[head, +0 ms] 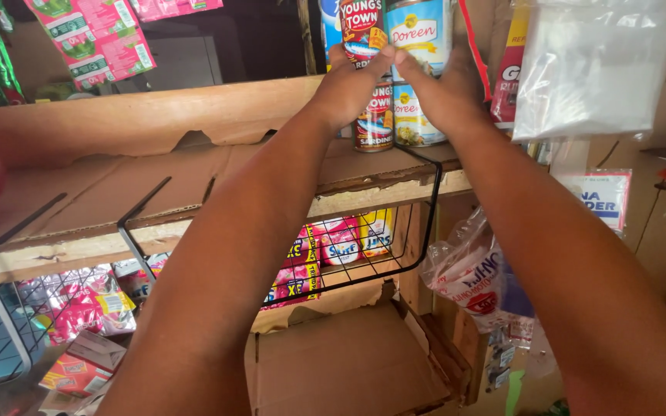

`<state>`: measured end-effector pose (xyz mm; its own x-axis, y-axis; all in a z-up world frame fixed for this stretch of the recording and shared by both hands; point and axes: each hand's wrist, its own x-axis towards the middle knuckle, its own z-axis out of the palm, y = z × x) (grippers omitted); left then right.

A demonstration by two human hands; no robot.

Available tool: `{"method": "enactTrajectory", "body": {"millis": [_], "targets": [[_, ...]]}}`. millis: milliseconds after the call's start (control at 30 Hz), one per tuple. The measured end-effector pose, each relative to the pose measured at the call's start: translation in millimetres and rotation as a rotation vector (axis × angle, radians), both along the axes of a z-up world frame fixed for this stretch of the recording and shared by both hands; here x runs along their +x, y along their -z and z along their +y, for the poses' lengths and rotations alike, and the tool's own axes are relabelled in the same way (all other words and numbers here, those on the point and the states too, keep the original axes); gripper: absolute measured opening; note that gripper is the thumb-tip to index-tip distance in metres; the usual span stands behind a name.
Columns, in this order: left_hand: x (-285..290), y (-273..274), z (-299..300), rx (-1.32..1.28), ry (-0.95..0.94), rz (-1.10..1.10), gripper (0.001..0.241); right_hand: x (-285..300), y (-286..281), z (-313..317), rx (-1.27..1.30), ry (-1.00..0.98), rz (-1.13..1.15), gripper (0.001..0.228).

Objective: Arranging and sorting canned goods on shelves in a grocery store.

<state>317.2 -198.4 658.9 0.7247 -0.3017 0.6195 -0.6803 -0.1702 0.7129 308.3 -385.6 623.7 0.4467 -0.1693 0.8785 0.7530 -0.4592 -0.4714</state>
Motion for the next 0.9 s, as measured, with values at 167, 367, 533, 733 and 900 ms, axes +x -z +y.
{"method": "enactTrajectory", "body": {"millis": [167, 367, 533, 733, 900], "targets": [[-9, 2, -2, 0.057, -0.229, -0.036, 0.105, -4, -1, 1, -0.034, 0.03, 0.029, 0.088], [-9, 6, -8, 0.062, -0.356, -0.084, 0.111, -19, -3, 5, 0.002, -0.17, -0.002, 0.086], [-10, 2, -8, -0.076, -0.122, -0.068, 0.112, -8, 1, -9, -0.007, -0.224, 0.049, 0.077], [-46, -3, 11, -0.078, -0.284, -0.06, 0.099, -24, 2, 5, -0.005, -0.252, -0.151, 0.071], [-72, -7, 41, -0.077, -0.349, -0.177, 0.084, -58, 4, 12, -0.164, -0.207, -0.333, 0.056]]}}
